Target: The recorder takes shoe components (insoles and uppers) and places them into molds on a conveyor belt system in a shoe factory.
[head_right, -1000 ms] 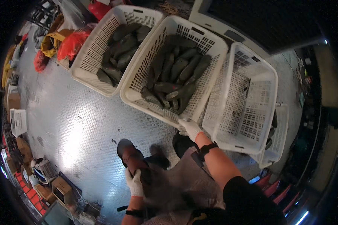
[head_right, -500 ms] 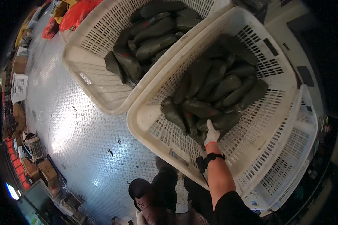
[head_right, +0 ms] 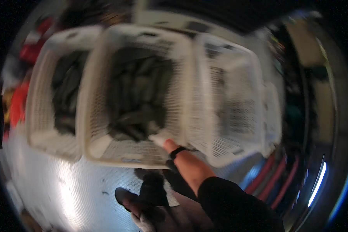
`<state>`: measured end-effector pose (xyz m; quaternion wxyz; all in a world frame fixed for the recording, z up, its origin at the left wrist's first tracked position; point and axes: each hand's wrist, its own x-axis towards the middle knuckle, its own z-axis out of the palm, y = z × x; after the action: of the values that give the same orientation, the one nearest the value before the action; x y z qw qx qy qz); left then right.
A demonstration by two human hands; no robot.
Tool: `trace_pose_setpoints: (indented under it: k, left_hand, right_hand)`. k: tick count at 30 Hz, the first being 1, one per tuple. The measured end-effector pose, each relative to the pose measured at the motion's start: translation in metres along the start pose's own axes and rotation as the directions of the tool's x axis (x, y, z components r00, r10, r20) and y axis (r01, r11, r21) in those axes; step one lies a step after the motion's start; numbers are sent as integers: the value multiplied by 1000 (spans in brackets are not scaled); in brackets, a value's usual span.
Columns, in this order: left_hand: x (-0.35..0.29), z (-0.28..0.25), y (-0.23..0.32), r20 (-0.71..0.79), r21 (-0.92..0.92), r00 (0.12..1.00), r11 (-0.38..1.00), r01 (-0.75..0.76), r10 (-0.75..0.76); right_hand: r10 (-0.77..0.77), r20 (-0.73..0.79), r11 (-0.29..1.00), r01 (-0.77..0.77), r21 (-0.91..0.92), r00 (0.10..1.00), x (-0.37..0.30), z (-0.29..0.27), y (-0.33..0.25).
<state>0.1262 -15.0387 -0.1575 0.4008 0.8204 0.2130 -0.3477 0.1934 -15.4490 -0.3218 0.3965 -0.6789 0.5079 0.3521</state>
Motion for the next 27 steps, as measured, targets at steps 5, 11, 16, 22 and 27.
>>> trace_pose_setpoints:
  k: [5, 11, 16, 22, 27]
  left_hand:
    - [-52, 17, 50, 173, -147, 985, 988, 38, -12]
    - [-97, 51, 70, 115, -138, 952, 954, -267, 283]
    - [-196, 150, 100, 377, -64, 821, 897, -438, 428]
    - [-345, 336, 114, 719, 47, 488, 665, -745, 495]
    - [-417, 504, 97, 840, -14, 398, 748, -664, 369]
  right_hand:
    - [-409, -389, 830, 514, 216, 825, -174, -38, 130]
    - [163, -389, 727, 156, 669, 907, -342, -67, 353]
    - [418, -325, 703, -76, 707, 848, -390, -11, 585]
    - [551, -96, 352, -127, 927, 829, -418, -19, 738]
    - [565, -51, 169, -55, 984, 823, -405, -75, 796]
